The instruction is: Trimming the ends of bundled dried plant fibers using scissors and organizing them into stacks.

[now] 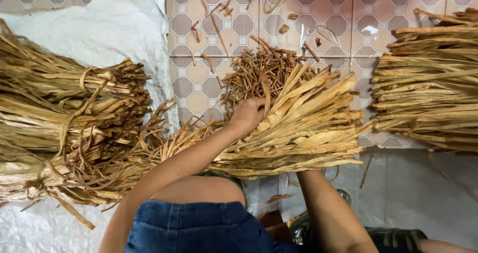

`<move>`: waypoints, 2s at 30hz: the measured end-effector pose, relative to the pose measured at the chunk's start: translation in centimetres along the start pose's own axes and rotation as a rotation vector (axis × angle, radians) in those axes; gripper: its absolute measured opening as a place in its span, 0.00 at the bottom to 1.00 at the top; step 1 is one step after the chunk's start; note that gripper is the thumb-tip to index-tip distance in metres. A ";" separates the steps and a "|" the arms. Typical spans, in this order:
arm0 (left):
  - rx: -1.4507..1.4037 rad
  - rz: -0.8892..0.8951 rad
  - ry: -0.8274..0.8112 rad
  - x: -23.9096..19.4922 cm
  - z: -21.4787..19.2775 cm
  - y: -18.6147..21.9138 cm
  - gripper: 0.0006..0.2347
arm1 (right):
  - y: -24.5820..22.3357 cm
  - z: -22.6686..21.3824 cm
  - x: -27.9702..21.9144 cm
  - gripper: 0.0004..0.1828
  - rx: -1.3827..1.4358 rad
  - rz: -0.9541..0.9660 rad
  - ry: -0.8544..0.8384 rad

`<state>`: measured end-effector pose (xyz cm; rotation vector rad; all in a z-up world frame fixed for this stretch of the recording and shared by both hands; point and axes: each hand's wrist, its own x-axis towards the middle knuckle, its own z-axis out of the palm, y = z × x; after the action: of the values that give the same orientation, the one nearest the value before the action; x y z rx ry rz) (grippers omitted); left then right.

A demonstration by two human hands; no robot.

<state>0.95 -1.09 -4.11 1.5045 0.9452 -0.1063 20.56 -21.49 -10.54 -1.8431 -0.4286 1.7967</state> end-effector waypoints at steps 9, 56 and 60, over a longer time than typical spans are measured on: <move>0.440 0.132 0.535 3.7 -4.1 -0.5 0.13 | 2.8 -1.9 0.7 0.19 -0.187 -0.025 -0.042; -0.349 0.498 0.378 0.6 -1.6 2.4 0.03 | -16.8 2.6 -0.4 0.21 0.070 -0.226 -0.223; -0.258 0.463 0.342 0.1 -1.7 3.8 0.04 | -14.7 2.3 1.0 0.14 0.077 -0.247 -0.239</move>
<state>2.45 0.95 -0.80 1.4842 0.8137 0.6015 20.32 -8.63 -2.93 -1.4584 -0.6368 1.8378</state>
